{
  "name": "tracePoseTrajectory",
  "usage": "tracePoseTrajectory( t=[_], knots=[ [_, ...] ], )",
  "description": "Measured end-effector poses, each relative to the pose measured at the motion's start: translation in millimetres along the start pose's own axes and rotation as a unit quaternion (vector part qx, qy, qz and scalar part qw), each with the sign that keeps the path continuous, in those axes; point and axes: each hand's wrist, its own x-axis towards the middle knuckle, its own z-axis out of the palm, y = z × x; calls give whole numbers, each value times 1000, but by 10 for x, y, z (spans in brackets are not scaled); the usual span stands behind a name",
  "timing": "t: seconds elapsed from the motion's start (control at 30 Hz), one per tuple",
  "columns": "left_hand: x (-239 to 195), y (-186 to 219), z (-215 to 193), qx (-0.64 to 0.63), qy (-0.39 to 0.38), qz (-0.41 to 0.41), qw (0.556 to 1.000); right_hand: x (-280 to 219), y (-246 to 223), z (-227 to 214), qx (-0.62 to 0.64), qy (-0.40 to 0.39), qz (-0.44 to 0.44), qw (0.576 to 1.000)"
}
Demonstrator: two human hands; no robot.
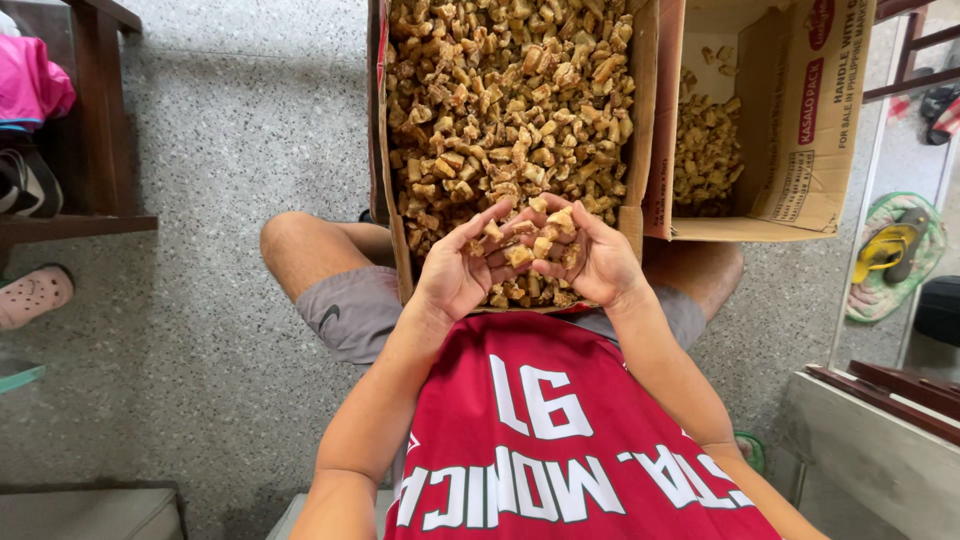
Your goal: The person sits on the floor and repeatedly picks up walnut pieces from a large cardboard box, breaks them apart by hand, and transfers the pieces into a second cardboard box. The hands handle the nuts one at a time or in small handfuls throughout the clip.
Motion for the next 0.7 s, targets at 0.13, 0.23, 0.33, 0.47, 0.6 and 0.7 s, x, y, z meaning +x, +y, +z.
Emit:
tracePoseTrajectory(
  t=[0.13, 0.23, 0.33, 0.47, 0.6, 0.7],
  knots=[
    [-34, 49, 78, -2, -11, -6, 1000, -16, -8, -29, 38, -10, -3, 999],
    [-53, 54, 129, 14, -10, -2, 1000, -36, -11, -32, 65, -28, -4, 997],
    [-39, 70, 184, 44, 10, -1, 999, -60, 0, -44, 89, -30, 3, 996],
    [-1, 25, 268, 102, 67, 37, 992, -63, 94, -127, 130, -44, 7, 990],
    [22, -134, 341, 163, 31, 172, 971, -16, 211, -241, 151, -40, -16, 988],
    [25, -331, 420, 256, 59, 238, 935, 81, 313, -250, 196, 13, -11, 980]
  ],
)
